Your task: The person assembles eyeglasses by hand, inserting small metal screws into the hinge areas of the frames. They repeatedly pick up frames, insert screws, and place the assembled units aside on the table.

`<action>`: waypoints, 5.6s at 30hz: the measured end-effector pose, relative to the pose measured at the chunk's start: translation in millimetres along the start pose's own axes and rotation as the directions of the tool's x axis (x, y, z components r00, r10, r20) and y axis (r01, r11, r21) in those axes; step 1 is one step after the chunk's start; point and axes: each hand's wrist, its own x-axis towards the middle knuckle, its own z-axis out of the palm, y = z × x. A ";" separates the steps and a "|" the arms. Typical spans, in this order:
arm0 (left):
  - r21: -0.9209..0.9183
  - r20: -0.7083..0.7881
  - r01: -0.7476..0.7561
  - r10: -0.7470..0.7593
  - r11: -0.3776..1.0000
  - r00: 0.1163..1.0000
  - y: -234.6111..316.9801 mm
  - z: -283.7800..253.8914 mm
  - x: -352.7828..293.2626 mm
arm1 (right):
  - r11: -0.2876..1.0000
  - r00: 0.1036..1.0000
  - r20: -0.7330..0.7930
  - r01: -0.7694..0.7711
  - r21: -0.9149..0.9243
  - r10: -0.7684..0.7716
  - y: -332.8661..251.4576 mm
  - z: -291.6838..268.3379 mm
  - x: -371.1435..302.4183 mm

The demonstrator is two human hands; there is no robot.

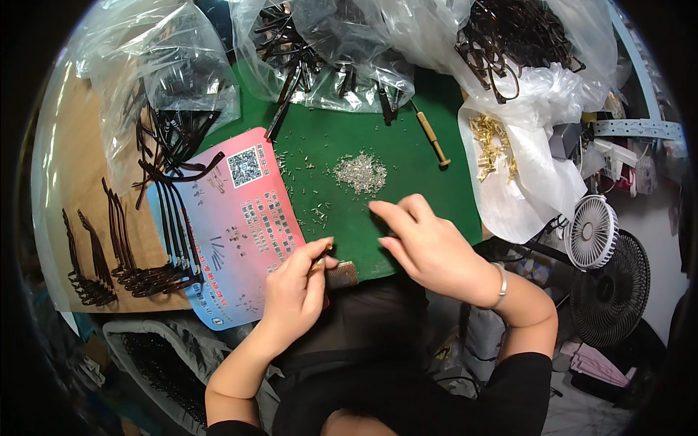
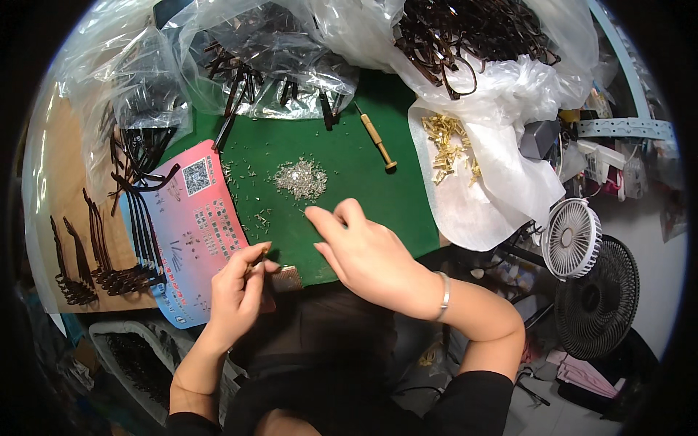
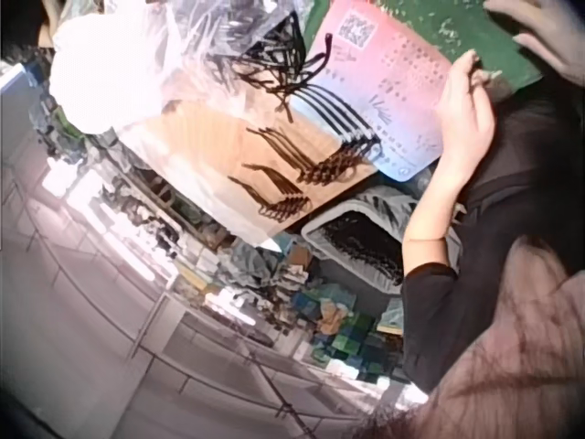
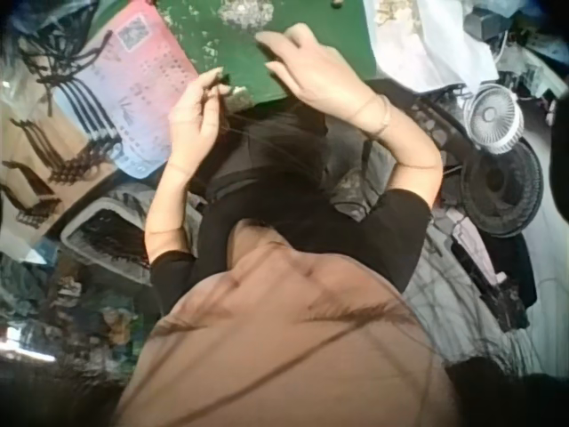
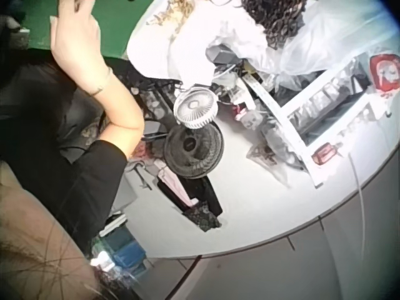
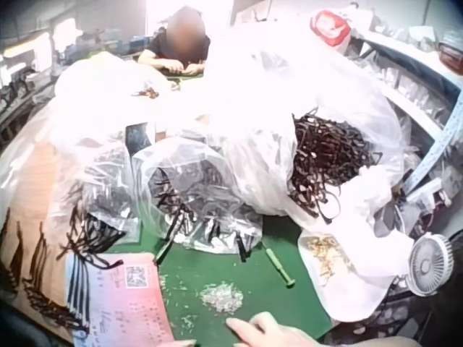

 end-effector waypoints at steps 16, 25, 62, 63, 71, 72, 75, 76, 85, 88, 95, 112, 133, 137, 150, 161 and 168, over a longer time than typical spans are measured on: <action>-0.394 0.079 0.341 -0.338 0.854 0.938 14.3 -8.2 -6.2 | 0.942 0.971 -0.181 0.093 -0.322 -0.158 9.4 24.6 11.8; -0.240 0.058 0.273 -0.267 0.932 0.962 5.7 -3.8 -0.8 | 0.918 0.984 -0.087 0.113 -0.379 -0.157 5.2 21.0 13.9; 0.188 -0.126 0.017 0.007 0.982 0.992 1.9 8.4 3.1 | 0.495 0.743 0.660 -0.617 0.612 0.110 -27.9 11.8 33.8; 0.177 -0.120 0.018 0.004 0.984 0.993 1.0 7.7 3.3 | 0.505 0.758 0.641 -0.602 0.618 0.119 -27.9 13.3 33.7; 0.189 -0.104 0.018 0.002 0.982 0.995 0.5 7.2 1.8 | 0.947 0.988 0.077 0.104 0.305 -0.134 -10.8 51.8 13.2; 0.141 -0.104 0.029 -0.014 0.990 0.994 -1.8 7.5 1.0 | 0.968 0.986 0.155 0.018 0.250 -0.058 -25.3 38.8 10.7; 0.280 -0.118 -0.027 0.063 0.960 0.991 -0.6 8.5 0.6 | 0.988 0.976 0.213 0.022 0.150 -0.054 -29.6 22.5 4.1; 0.203 -0.177 -0.018 0.054 0.979 0.983 -5.0 11.0 0.3 | 0.992 0.980 0.190 0.040 0.119 -0.062 -27.8 17.3 2.2; 0.014 -0.019 -0.132 0.133 0.991 0.991 -13.3 -22.1 11.3 | 0.977 1.000 0.015 0.001 0.212 -0.004 5.2 23.6 8.4; -0.431 0.038 0.144 -0.141 0.891 0.989 -4.1 -26.3 14.8 | 0.964 0.995 0.091 -0.053 0.262 0.030 9.4 12.5 13.5; -0.849 0.360 0.339 -0.027 0.405 0.933 -4.1 -54.2 -14.4 | 0.967 0.787 -0.596 -0.246 -0.066 0.160 64.5 -72.0 8.9; -0.118 -0.063 0.270 -0.278 0.956 0.958 -0.3 -36.2 3.0 | 0.851 0.725 -0.679 -0.426 -0.307 0.118 108.4 -167.2 40.6; 0.075 -0.287 0.105 -0.079 0.992 0.955 -27.8 -44.4 -13.3 | 0.981 0.962 -0.200 0.169 -0.092 -0.185 -37.5 -76.6 0.8; 0.066 -0.408 0.054 -0.022 0.996 0.913 -11.8 -34.1 -0.9 | 0.833 0.836 0.051 0.549 -0.064 -0.547 -41.5 25.9 -18.9; -0.099 -0.338 0.140 -0.166 0.985 0.926 -8.6 -13.7 -5.2 | 0.829 0.819 0.176 0.498 0.254 -0.546 -16.7 50.9 -5.6; 0.127 -0.334 0.015 0.029 0.992 0.942 -17.8 -9.4 -6.4 | 0.912 0.920 0.077 0.365 0.187 -0.384 7.3 31.8 -12.3; 0.321 -0.198 -0.124 0.194 0.939 0.961 -18.3 -17.6 -7.6 | 0.984 1.000 -0.022 -0.009 0.179 0.013 16.1 9.7 -11.7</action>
